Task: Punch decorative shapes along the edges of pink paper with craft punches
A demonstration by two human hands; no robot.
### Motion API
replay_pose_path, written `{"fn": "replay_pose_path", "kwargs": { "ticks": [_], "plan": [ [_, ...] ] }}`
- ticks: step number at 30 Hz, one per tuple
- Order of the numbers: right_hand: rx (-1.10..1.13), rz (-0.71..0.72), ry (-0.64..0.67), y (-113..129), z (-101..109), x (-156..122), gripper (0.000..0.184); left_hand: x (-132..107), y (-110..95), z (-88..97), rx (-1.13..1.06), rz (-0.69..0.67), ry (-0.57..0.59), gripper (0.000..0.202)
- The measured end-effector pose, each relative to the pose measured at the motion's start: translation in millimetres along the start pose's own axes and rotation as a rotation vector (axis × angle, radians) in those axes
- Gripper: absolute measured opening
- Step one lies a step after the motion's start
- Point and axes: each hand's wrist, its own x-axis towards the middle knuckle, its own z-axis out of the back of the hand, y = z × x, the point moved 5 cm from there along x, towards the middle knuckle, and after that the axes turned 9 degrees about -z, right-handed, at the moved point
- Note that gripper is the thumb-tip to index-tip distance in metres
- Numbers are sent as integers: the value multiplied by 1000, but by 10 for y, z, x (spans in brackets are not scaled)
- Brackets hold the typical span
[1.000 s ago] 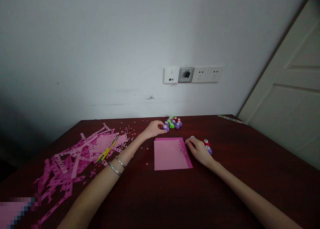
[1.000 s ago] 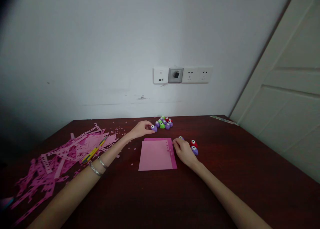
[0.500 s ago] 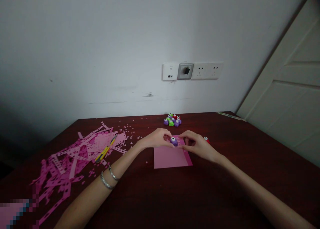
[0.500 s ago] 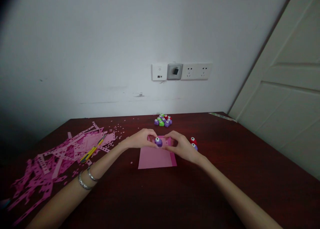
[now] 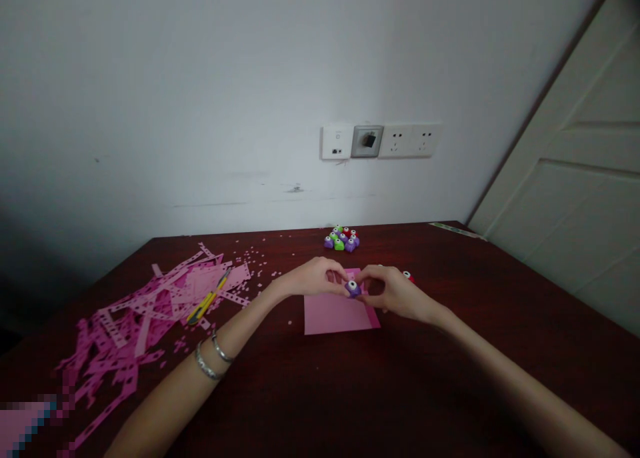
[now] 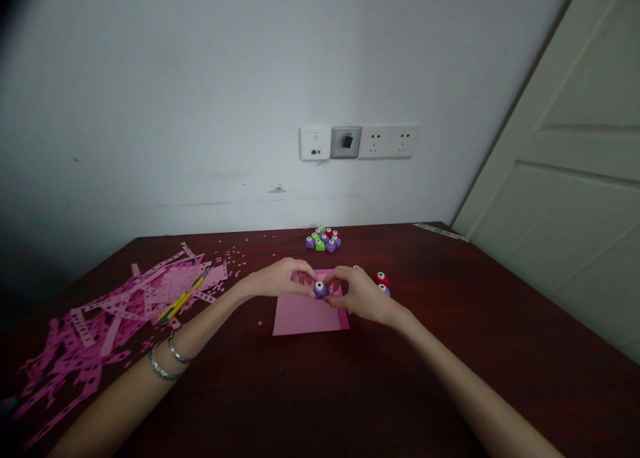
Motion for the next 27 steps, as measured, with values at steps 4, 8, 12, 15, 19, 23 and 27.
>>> {"fn": "replay_pose_path", "kwargs": {
  "ticks": [4, 8, 12, 15, 19, 23, 27],
  "plan": [
    [56, -142, 22, -212, 153, 35, 26, -112, 386, 165, 166, 131, -1, 17],
    [92, -207, 60, -432, 310, 65, 24, -259, 820, 193, 275, 295, 32, 14],
    [139, -251, 107, -548, 347, 67, 19, -296, 970, 120, 288, 304, 55, 26],
    [164, -290, 153, -596, 302, 64, 19, -284, 977, 95, 307, 309, 48, 29],
    [154, -340, 161, -641, 244, 64, 21, -267, 975, 84, 257, 310, 41, 27],
    [132, -357, 174, -643, 205, 62, 21, -255, 994, 97, 187, 316, 13, 26],
    [126, -357, 175, -660, 193, 69, 19, -263, 1038, 100, 49, 351, 4, 14]
  ]
}}
